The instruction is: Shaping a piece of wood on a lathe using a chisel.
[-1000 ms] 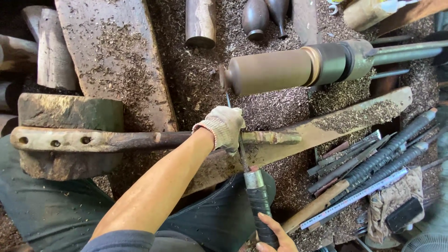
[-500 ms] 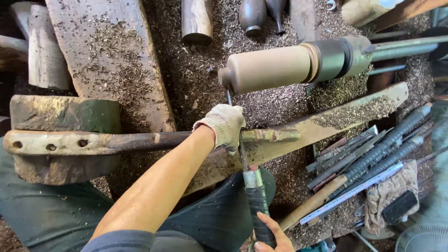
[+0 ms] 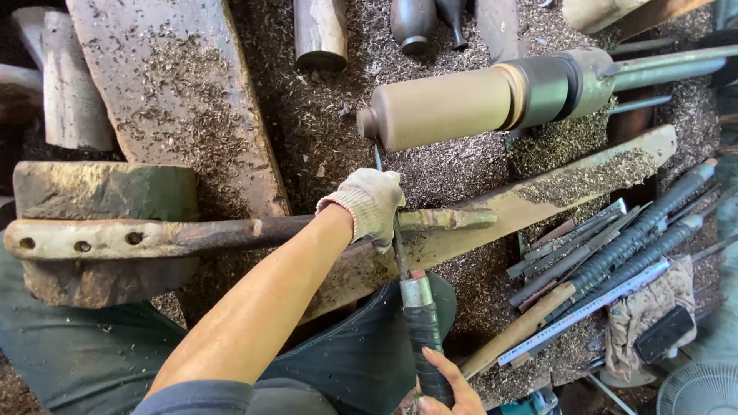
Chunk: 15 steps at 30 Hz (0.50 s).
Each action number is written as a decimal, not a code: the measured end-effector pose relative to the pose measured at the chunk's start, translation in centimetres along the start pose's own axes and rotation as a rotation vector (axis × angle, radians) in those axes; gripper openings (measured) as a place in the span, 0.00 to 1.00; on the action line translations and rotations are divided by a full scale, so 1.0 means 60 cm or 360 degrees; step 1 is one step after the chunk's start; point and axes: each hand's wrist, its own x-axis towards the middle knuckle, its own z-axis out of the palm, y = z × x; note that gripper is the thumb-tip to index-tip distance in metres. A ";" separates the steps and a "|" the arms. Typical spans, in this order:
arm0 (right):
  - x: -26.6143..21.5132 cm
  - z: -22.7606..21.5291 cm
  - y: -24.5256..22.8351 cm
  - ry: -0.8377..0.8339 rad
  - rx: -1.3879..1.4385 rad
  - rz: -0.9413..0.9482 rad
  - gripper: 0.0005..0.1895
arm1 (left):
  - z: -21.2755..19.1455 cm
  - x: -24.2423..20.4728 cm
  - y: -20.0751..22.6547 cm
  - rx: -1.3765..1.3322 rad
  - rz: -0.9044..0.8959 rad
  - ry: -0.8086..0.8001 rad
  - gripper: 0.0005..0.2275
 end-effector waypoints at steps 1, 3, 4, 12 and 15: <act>0.002 -0.007 0.001 -0.0008 -0.0083 -0.0052 0.39 | 0.000 -0.001 0.001 -0.0022 -0.0017 -0.0002 0.29; 0.007 -0.025 0.009 -0.0028 -0.0174 -0.0108 0.39 | 0.002 -0.001 0.001 -0.0048 -0.0046 0.0003 0.30; 0.008 -0.037 0.015 -0.0050 -0.0227 -0.0112 0.40 | 0.004 0.000 0.001 -0.0056 -0.0059 0.0008 0.30; 0.023 -0.086 0.005 -0.0127 -0.0251 0.0007 0.41 | 0.017 0.002 0.000 -0.0164 -0.0124 0.0089 0.34; 0.028 -0.097 -0.006 -0.0125 -0.0119 0.0132 0.42 | 0.011 -0.011 0.002 -0.0154 -0.0155 0.0081 0.33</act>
